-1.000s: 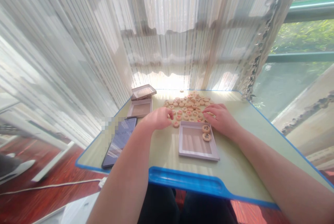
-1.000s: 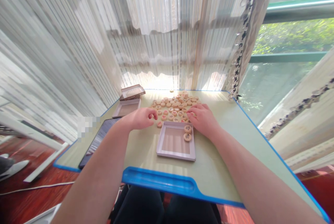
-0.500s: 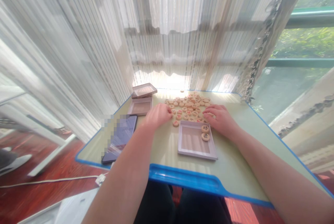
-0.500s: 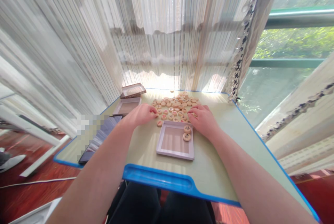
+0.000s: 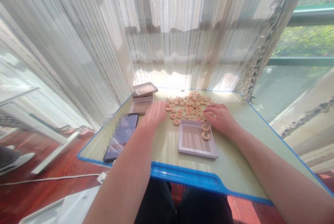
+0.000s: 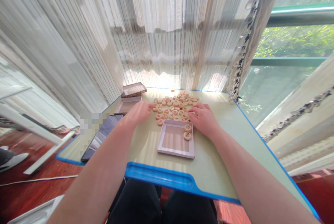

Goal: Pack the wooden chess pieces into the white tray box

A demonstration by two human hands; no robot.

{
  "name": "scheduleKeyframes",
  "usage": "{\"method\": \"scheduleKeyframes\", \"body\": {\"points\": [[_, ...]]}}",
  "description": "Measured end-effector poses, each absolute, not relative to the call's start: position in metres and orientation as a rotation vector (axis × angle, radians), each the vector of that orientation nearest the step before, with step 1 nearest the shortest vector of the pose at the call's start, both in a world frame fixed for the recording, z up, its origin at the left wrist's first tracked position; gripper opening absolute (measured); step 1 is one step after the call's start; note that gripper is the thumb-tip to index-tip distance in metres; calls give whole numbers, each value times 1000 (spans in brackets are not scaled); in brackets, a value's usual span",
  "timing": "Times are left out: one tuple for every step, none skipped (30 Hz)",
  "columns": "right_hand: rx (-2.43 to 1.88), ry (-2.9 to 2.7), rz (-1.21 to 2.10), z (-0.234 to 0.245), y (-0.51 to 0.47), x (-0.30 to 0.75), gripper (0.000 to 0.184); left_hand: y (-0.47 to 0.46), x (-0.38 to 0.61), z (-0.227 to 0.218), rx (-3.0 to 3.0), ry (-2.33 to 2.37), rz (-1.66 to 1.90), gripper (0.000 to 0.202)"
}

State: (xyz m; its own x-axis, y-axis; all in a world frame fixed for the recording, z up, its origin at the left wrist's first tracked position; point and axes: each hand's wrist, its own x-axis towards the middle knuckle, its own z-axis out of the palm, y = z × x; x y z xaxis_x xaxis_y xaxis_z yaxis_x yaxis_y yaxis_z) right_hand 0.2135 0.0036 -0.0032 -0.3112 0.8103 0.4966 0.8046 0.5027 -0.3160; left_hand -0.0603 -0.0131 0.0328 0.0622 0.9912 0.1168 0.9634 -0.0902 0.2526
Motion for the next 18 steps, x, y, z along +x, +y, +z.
{"method": "scheduleKeyframes", "body": {"points": [[-1317, -2142, 5, -3, 4, 214, 28, -12, -61, 31, 2217, 2009, 401, 39], [-1313, -2146, -2, -3, 3, 214, 29, -11, -62, 29, 2217, 1981, 392, 41], [-1305, -2151, -9, -3, 3, 213, 29, -11, -62, 28, 2215, 1957, 383, 41], [-1296, -2155, -15, -3, 3, 213, 29, -11, -62, 28, 2213, 1945, 378, 41], [-1287, -2159, -19, -2, 2, 213, 29, -11, -62, 28, 2213, 1938, 376, 40], [-1280, -2161, -20, -2, 2, 212, 29, -11, -61, 29, 2217, 1931, 378, 38], [-1276, -2163, -17, -2, 1, 212, 28, -11, -60, 30, 2224, 1926, 381, 35], [-1275, -2164, -10, -2, 1, 212, 28, -12, -59, 31, 2232, 1923, 384, 33], [-1280, -2162, -2, -2, 1, 212, 28, -12, -58, 32, 2239, 1925, 391, 31], [-1288, -2157, 7, -2, 1, 213, 28, -13, -57, 33, 2246, 1930, 404, 29], [-1297, -2148, 14, -3, 2, 214, 28, -13, -56, 33, 2251, 1939, 423, 29], [-1306, -2137, 20, -3, 3, 215, 28, -13, -55, 33, 2255, 1948, 445, 30], [-1312, -2124, 23, -4, 5, 216, 28, -12, -55, 33, 2258, 1952, 461, 30], [-1315, -2108, 23, -4, 6, 218, 28, -12, -54, 32, 2261, 1949, 469, 31], [-1314, -2091, 19, -4, 7, 219, 28, -11, -54, 31, 2260, 1944, 469, 32], [-1309, -2073, 14, -4, 8, 220, 28, -11, -54, 31, 2256, 1938, 461, 32], [-1303, -2054, 6, -4, 8, 220, 28, -10, -55, 30, 2252, 1929, 450, 32], [-1295, -2040, -2, -3, 7, 220, 28, -9, -55, 29, 2253, 1919, 441, 32]]}}
